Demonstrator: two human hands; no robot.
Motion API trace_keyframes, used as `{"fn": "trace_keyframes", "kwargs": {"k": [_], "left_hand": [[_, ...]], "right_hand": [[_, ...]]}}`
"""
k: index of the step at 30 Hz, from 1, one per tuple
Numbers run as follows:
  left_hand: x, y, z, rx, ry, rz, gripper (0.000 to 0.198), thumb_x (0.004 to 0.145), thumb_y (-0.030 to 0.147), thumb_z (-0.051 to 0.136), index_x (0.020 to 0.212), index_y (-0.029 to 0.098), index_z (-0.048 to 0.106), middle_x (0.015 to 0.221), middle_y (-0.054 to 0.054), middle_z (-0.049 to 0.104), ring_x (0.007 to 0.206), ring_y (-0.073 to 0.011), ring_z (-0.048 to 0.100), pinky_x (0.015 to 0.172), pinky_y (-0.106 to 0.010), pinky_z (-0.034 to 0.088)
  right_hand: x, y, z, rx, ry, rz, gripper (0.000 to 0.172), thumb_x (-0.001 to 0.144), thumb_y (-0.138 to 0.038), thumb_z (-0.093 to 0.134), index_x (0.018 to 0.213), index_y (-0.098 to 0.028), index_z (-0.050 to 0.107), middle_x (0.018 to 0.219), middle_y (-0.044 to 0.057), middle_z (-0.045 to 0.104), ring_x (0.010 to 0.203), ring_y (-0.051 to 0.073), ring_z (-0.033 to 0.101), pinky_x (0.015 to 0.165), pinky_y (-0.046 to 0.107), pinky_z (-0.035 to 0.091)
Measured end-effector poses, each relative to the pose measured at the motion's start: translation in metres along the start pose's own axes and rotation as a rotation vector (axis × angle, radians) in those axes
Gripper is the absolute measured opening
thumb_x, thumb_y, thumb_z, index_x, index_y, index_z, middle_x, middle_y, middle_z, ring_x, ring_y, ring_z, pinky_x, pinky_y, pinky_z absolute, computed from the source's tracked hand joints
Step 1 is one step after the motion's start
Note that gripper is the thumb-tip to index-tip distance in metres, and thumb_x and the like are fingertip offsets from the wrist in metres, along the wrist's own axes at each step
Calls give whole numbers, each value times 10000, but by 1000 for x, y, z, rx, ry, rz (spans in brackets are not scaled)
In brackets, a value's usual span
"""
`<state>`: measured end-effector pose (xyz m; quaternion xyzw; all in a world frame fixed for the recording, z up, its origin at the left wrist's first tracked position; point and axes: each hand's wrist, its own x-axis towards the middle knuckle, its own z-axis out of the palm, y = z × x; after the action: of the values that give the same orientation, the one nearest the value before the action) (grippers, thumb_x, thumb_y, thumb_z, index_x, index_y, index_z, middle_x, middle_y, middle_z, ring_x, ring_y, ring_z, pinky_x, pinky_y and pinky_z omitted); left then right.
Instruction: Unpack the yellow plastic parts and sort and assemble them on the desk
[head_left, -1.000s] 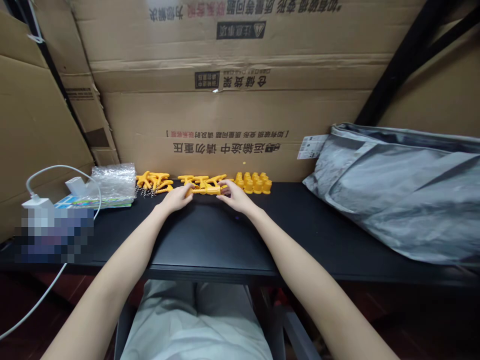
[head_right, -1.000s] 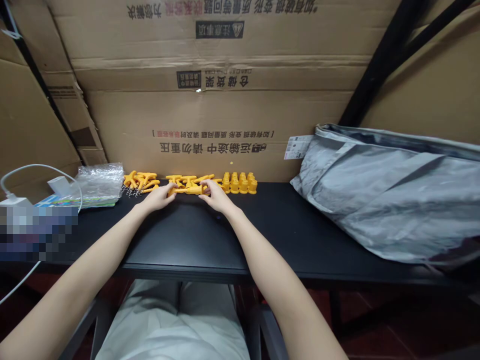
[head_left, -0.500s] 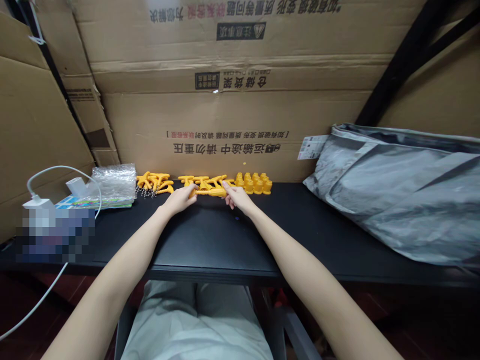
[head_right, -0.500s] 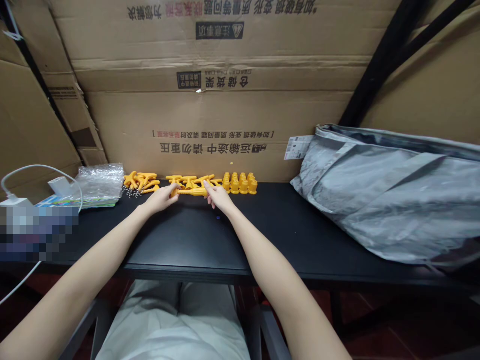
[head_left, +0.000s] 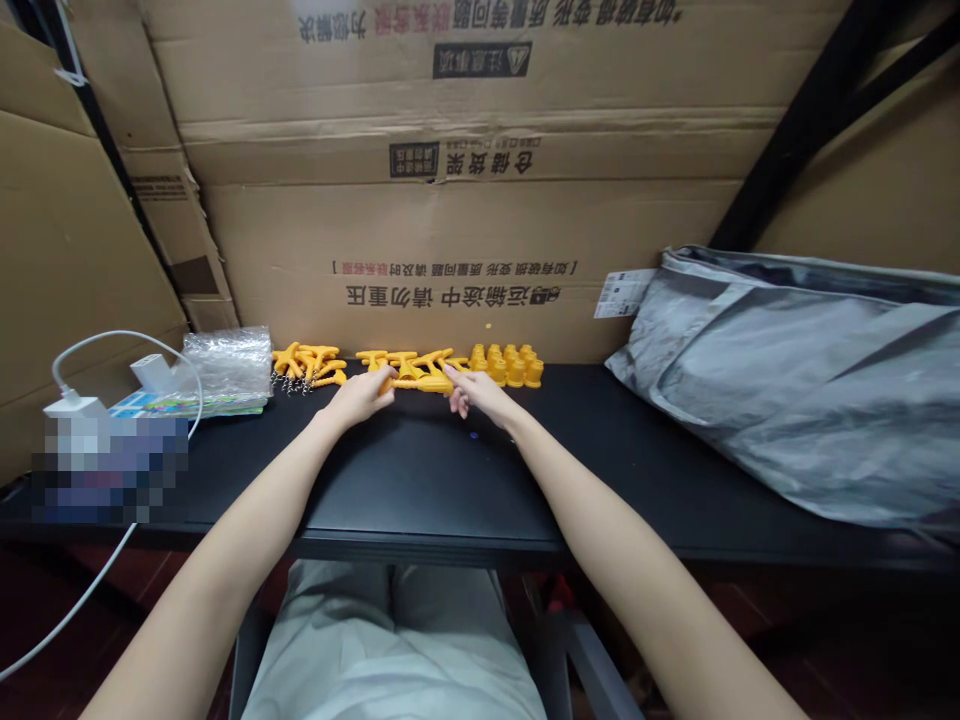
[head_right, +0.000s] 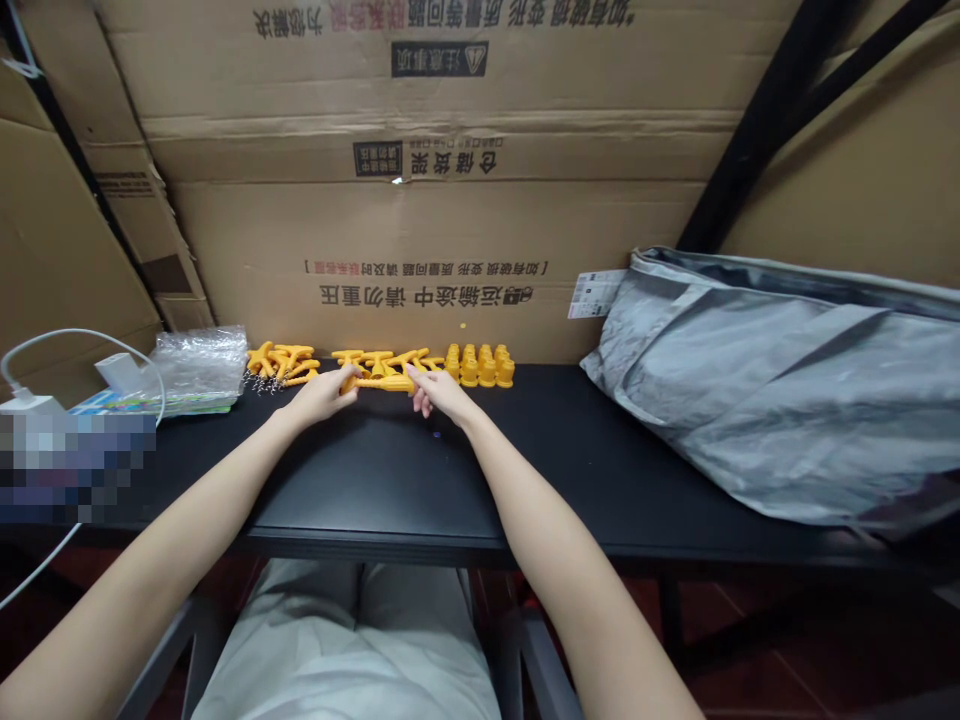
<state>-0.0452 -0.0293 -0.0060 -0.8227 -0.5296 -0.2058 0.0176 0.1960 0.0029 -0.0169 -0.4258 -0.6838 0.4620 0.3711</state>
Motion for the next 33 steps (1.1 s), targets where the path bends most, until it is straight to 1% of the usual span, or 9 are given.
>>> {"fn": "trace_keyframes", "kwargs": {"k": [4,7,10,12,14,19,27,30,33], "left_hand": [[1,3,0,9,6,-5,280,879,258,470,1143,207,547,998,-66,695,902,-208,661,795,-290,476],[1,2,-1,2,-1,-22,282,876,257,472,1143,204,549,971,-63,696,877,-207,662,777,-287,475],[1,-1,-2,-12,-10,-46,286,875,259,472,1144,204,550,944,-60,697,850,-202,662,757,-280,474],[1,-2,-2,-4,-15,-53,292,871,255,477,1149,202,549,950,-63,698,858,-204,663,757,-279,474],[1,-2,-2,19,-16,-47,297,867,254,484,1154,207,548,968,-62,698,885,-206,663,767,-280,475],[0,-1,-2,68,-1,-12,297,868,246,472,1154,213,546,1012,-58,699,935,-206,663,790,-280,476],[0,3,-1,54,-13,-24,298,858,253,485,1143,204,557,1008,-77,703,912,-224,669,792,-303,483],[1,4,-1,18,6,-31,292,847,248,498,1129,215,564,977,-63,704,889,-217,668,788,-298,481],[2,1,0,-25,27,-57,290,845,255,499,1124,220,568,901,-46,700,831,-202,665,758,-285,477]], "right_hand": [[-1,-3,6,-29,57,99,700,864,-754,350,533,-167,539,321,7,466,252,68,370,292,190,281],[-2,-6,4,0,28,149,660,892,-725,327,658,-158,571,439,38,591,281,77,453,291,184,282],[-3,-8,0,79,-12,94,421,850,-591,590,902,-173,580,713,45,722,448,104,623,383,176,409],[-3,-7,-2,101,-28,11,387,761,-453,755,959,-188,553,796,27,733,530,114,663,473,189,474],[-3,-5,-2,88,-46,-34,376,736,-417,782,903,-180,542,763,20,726,518,106,650,499,197,477],[-4,-6,0,76,-68,-25,483,782,-635,641,726,-174,506,530,18,648,370,84,532,403,192,391],[-5,-10,10,49,42,4,581,805,-728,521,581,-196,454,378,1,531,277,71,419,314,189,290],[-2,-9,9,60,56,13,592,845,-717,467,581,-187,465,414,24,560,286,76,439,320,194,302],[1,-6,4,59,74,-52,515,842,-668,530,749,-162,555,632,54,680,384,94,559,380,196,382]]}}
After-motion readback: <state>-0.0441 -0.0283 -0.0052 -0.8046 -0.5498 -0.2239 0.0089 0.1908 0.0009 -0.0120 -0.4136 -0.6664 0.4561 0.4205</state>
